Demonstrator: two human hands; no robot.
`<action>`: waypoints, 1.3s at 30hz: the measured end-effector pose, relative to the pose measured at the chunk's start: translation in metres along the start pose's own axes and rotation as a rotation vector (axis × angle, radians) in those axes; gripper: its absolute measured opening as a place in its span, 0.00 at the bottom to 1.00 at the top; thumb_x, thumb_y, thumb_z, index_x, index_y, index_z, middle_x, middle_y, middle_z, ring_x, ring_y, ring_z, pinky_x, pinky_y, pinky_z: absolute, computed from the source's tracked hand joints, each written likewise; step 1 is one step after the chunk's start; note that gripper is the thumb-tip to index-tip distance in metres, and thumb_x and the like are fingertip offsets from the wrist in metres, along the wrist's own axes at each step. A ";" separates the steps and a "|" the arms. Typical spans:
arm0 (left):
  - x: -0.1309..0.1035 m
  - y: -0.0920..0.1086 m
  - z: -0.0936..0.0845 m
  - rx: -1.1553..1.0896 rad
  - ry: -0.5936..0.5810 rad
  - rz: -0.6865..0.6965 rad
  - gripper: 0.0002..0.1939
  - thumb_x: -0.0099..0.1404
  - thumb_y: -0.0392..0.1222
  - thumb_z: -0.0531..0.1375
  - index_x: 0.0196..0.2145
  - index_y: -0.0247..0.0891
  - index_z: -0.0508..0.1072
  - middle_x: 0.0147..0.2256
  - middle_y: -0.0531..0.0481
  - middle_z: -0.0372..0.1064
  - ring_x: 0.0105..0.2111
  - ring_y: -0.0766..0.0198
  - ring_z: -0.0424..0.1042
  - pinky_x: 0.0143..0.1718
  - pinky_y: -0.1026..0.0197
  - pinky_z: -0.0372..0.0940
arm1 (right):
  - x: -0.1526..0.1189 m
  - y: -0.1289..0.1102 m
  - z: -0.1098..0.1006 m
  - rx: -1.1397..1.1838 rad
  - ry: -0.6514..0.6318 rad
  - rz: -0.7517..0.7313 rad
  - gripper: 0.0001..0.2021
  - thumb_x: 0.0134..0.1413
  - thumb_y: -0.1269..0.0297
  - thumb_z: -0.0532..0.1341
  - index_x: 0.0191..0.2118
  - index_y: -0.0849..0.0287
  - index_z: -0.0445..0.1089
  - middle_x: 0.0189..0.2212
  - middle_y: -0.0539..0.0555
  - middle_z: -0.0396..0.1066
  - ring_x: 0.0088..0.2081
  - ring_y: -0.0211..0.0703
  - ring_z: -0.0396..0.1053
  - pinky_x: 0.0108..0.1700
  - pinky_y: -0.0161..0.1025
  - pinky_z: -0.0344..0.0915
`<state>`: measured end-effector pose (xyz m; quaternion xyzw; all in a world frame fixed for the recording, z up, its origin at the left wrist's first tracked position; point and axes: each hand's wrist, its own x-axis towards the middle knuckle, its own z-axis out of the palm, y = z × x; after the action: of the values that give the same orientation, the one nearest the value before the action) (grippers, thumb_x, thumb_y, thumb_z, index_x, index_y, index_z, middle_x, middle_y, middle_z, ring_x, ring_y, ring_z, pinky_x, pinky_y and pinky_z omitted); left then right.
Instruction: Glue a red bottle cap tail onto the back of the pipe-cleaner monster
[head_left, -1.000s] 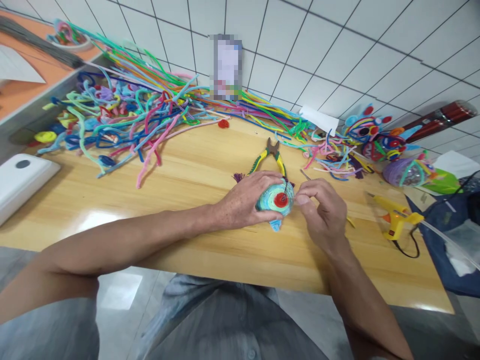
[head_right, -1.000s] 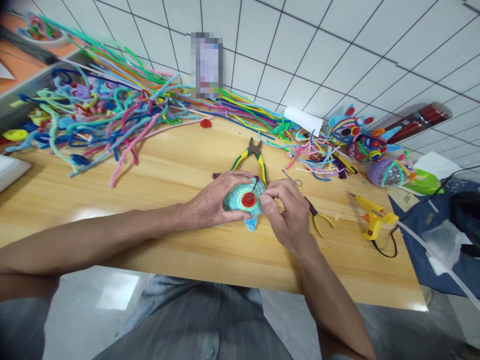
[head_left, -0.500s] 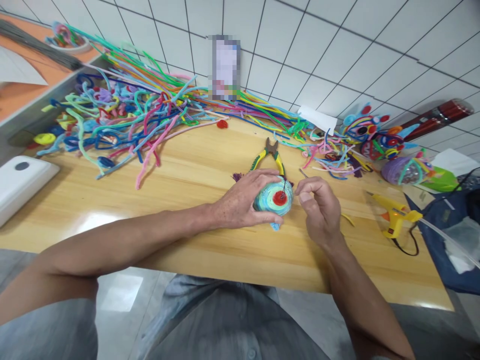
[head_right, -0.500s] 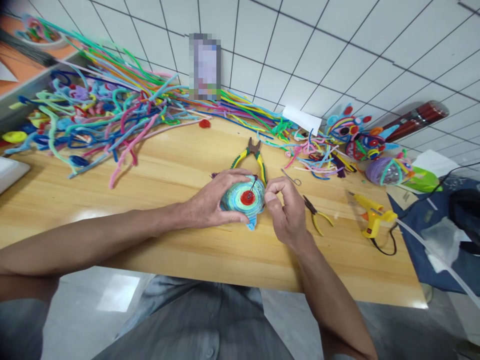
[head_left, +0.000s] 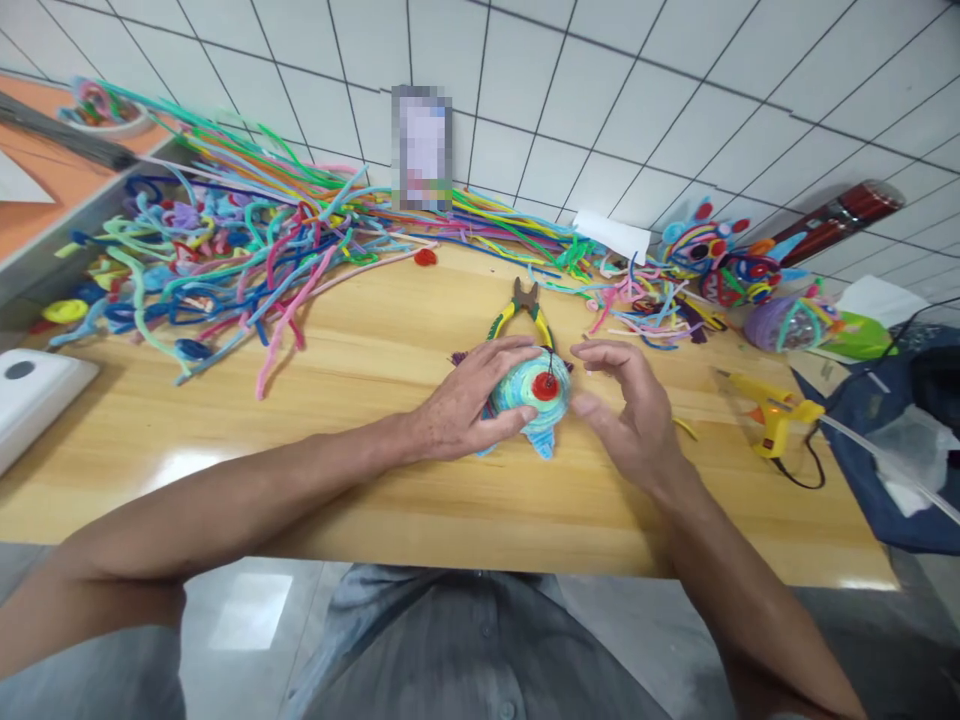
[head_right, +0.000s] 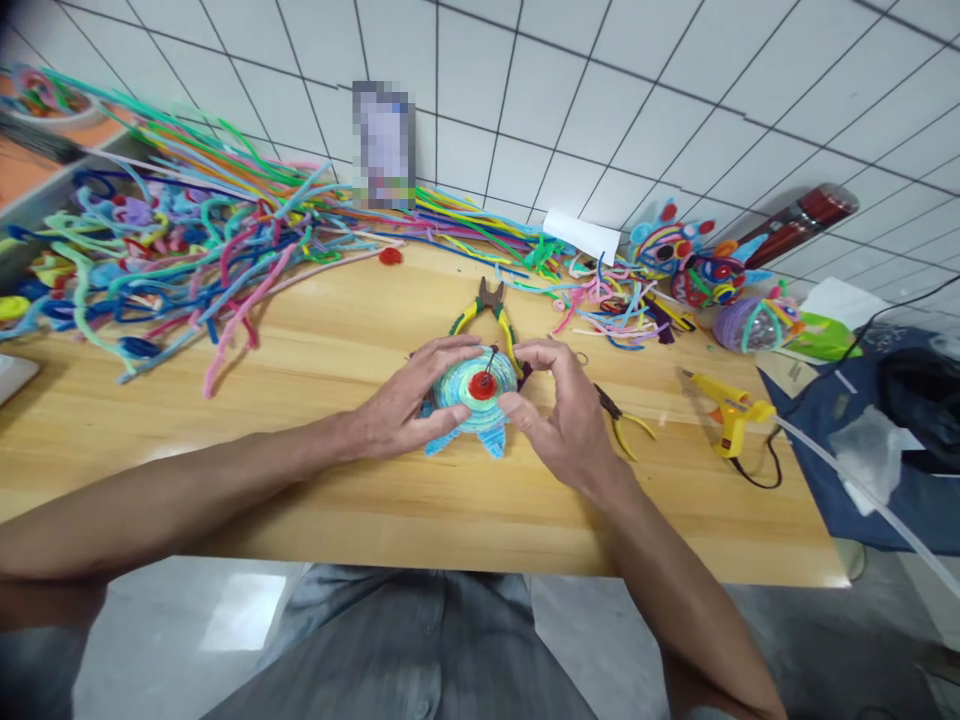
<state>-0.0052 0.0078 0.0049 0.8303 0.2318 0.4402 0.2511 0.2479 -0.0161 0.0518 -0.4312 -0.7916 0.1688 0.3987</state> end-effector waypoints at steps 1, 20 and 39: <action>0.000 0.000 0.000 0.007 0.002 -0.003 0.32 0.76 0.49 0.61 0.72 0.39 0.60 0.68 0.30 0.64 0.71 0.43 0.64 0.70 0.36 0.63 | -0.002 -0.001 0.000 -0.031 0.007 -0.036 0.20 0.67 0.51 0.67 0.59 0.52 0.67 0.57 0.61 0.75 0.58 0.57 0.74 0.59 0.57 0.72; 0.004 0.009 -0.004 0.129 0.046 0.039 0.30 0.75 0.50 0.64 0.70 0.43 0.64 0.63 0.34 0.72 0.64 0.47 0.72 0.64 0.41 0.69 | -0.024 0.004 0.025 -0.130 0.085 -0.165 0.35 0.61 0.50 0.72 0.68 0.51 0.60 0.62 0.66 0.70 0.63 0.65 0.71 0.63 0.67 0.69; 0.013 0.030 -0.039 0.244 0.045 0.185 0.18 0.76 0.43 0.63 0.61 0.43 0.71 0.61 0.36 0.72 0.63 0.51 0.72 0.61 0.42 0.72 | -0.044 0.011 0.046 -0.015 0.025 0.016 0.50 0.55 0.43 0.75 0.73 0.54 0.49 0.72 0.73 0.57 0.74 0.69 0.58 0.70 0.72 0.63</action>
<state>-0.0262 0.0010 0.0505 0.8623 0.2116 0.4487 0.1014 0.2316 -0.0427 -0.0051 -0.4423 -0.7844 0.1606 0.4040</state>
